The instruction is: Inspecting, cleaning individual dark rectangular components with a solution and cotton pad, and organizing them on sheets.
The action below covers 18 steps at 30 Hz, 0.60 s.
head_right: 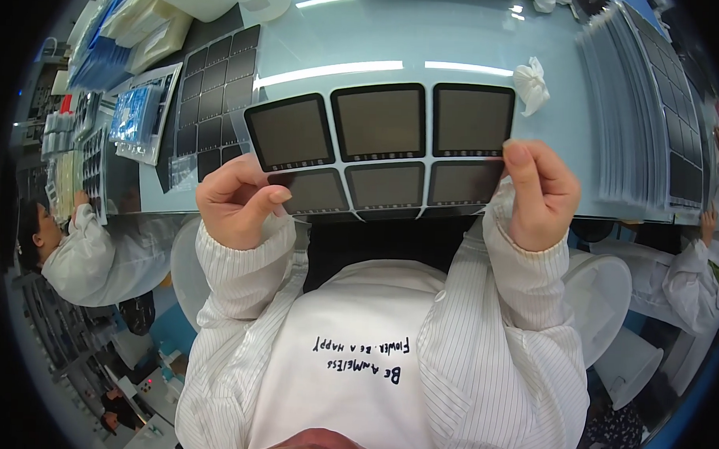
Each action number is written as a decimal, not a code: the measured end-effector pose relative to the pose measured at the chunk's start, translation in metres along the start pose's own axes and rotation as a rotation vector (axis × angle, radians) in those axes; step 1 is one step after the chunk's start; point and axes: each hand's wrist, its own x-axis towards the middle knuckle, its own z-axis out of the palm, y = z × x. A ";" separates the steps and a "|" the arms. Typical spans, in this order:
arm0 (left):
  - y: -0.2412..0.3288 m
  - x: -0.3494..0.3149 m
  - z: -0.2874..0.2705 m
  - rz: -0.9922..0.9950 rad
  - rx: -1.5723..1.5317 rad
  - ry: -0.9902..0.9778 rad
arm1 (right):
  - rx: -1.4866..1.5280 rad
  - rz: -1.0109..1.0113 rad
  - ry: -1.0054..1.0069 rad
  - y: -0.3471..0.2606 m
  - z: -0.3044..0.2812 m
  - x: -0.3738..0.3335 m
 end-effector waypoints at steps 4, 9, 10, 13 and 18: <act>0.004 0.002 0.003 0.092 0.058 -0.013 | 0.089 -0.090 0.018 0.006 -0.006 -0.001; 0.006 0.002 0.003 0.143 0.064 -0.019 | 0.072 -0.118 0.021 0.008 -0.009 -0.002; 0.004 0.002 0.003 0.150 0.044 -0.013 | 0.073 -0.117 0.019 0.009 -0.010 -0.002; 0.006 0.001 0.003 0.148 0.025 0.002 | 0.047 -0.116 0.031 0.009 -0.009 -0.002; 0.004 0.000 0.003 0.169 0.022 0.022 | 0.033 -0.129 0.034 0.006 -0.005 -0.003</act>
